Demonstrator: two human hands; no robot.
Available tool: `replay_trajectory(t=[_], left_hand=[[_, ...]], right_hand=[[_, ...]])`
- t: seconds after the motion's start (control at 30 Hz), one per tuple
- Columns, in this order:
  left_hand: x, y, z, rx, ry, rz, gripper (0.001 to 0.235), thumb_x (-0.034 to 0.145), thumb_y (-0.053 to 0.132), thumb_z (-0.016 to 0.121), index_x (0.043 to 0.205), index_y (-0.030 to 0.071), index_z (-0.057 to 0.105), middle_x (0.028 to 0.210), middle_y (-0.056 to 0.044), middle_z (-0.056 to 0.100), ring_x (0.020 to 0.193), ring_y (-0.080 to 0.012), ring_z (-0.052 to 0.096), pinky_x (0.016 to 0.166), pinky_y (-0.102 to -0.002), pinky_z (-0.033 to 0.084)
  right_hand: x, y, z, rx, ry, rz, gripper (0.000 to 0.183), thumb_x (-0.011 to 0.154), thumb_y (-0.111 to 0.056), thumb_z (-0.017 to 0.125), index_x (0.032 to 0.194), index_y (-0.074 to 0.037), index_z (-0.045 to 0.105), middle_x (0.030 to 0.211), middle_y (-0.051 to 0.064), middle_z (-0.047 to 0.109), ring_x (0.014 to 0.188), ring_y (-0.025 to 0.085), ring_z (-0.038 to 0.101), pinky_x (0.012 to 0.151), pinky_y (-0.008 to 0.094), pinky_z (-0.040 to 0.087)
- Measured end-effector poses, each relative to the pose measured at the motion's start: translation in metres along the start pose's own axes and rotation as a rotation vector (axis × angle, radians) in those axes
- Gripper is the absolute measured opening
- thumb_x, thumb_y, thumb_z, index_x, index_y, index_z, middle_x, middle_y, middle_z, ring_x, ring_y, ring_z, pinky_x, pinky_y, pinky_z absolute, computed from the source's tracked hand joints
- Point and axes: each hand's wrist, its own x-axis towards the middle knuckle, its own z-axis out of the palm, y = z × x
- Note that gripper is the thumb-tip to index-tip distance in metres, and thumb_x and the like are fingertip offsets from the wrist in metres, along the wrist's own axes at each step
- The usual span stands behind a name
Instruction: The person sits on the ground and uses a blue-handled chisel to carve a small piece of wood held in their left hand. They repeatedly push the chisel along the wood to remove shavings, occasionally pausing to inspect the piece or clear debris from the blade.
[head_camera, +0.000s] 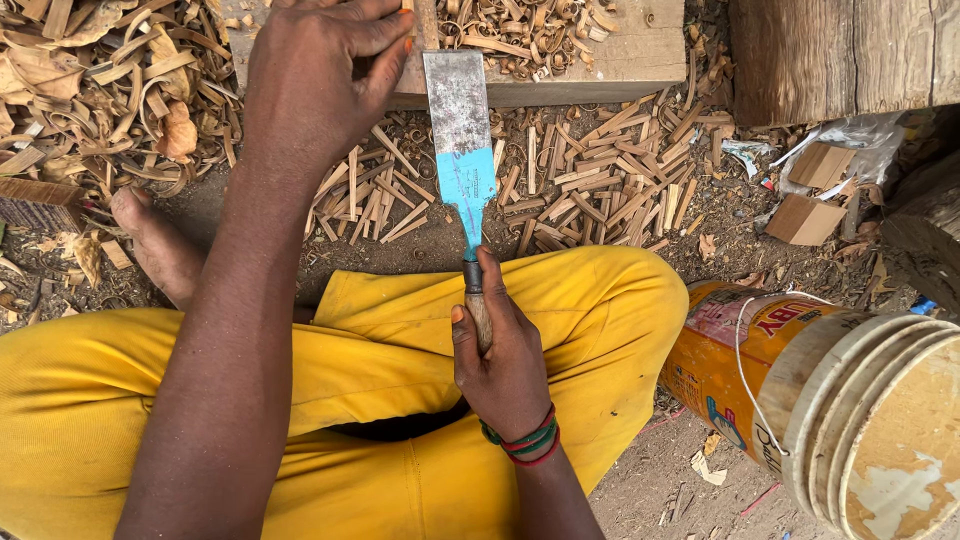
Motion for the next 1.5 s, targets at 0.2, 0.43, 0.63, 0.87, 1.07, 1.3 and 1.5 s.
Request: replay_trajectory(t=[0.2, 0.43, 0.63, 0.87, 1.07, 1.3, 1.5], left_hand=[[0.004, 0.011, -0.009, 0.100, 0.023, 0.066, 0.020, 0.091, 0.007, 0.081, 0.111, 0.008, 0.080, 0.112, -0.008, 0.079, 0.098, -0.0204, 0.077, 0.093, -0.041, 0.059], [0.001, 0.006, -0.009, 0.157, -0.030, 0.006, 0.033, 0.092, -0.006, 0.074, 0.119, 0.012, 0.082, 0.107, -0.011, 0.079, 0.093, -0.0250, 0.075, 0.083, -0.040, 0.060], [0.010, 0.006, 0.000, 0.439, 0.016, 0.103, 0.021, 0.091, 0.004, 0.077, 0.108, 0.016, 0.081, 0.094, -0.005, 0.075, 0.081, -0.0215, 0.072, 0.067, -0.039, 0.057], [0.013, 0.011, -0.011, 0.005, 0.014, -0.313, 0.012, 0.106, 0.014, 0.080, 0.108, 0.004, 0.074, 0.091, -0.010, 0.072, 0.075, -0.0207, 0.069, 0.069, -0.038, 0.057], [0.016, 0.015, -0.017, -0.498, 0.036, -0.679, 0.020, 0.098, 0.022, 0.082, 0.105, 0.006, 0.072, 0.095, -0.002, 0.075, 0.084, -0.0100, 0.077, 0.076, -0.029, 0.068], [0.007, -0.013, 0.020, -0.001, 0.136, -0.215, 0.022, 0.099, 0.021, 0.084, 0.095, 0.001, 0.074, 0.074, -0.006, 0.071, 0.066, -0.0142, 0.071, 0.063, -0.033, 0.059], [-0.001, -0.038, 0.036, 0.015, 0.068, -0.244, 0.018, 0.109, 0.017, 0.077, 0.099, 0.002, 0.076, 0.069, -0.005, 0.066, 0.062, -0.0147, 0.068, 0.058, -0.032, 0.057]], right_hand=[[0.002, 0.000, -0.001, -0.005, -0.026, 0.054, 0.063, 0.099, -0.001, 0.060, 0.158, -0.002, 0.037, 0.084, 0.013, 0.068, 0.066, 0.013, 0.063, 0.060, 0.029, 0.052], [0.002, 0.002, -0.001, -0.001, -0.012, 0.015, 0.061, 0.101, -0.003, 0.060, 0.158, -0.001, 0.037, 0.088, 0.015, 0.068, 0.071, 0.014, 0.065, 0.065, 0.028, 0.054], [0.002, 0.006, -0.002, -0.005, -0.011, -0.008, 0.061, 0.102, -0.004, 0.060, 0.158, 0.000, 0.037, 0.094, 0.017, 0.070, 0.075, 0.016, 0.068, 0.069, 0.029, 0.056], [0.002, 0.005, -0.004, 0.015, -0.026, 0.015, 0.057, 0.104, -0.008, 0.060, 0.157, 0.000, 0.039, 0.097, 0.018, 0.071, 0.074, 0.017, 0.068, 0.067, 0.030, 0.055], [0.003, 0.004, -0.003, 0.022, -0.028, 0.044, 0.059, 0.102, -0.008, 0.059, 0.157, 0.000, 0.039, 0.092, 0.017, 0.071, 0.073, 0.016, 0.068, 0.067, 0.030, 0.056], [0.003, 0.003, -0.005, 0.013, -0.015, -0.014, 0.056, 0.105, -0.010, 0.060, 0.156, 0.002, 0.039, 0.098, 0.019, 0.070, 0.077, 0.017, 0.068, 0.071, 0.030, 0.055], [0.004, 0.001, -0.004, 0.038, -0.020, 0.042, 0.057, 0.105, -0.012, 0.058, 0.156, 0.002, 0.039, 0.095, 0.017, 0.070, 0.074, 0.016, 0.064, 0.068, 0.030, 0.055]])
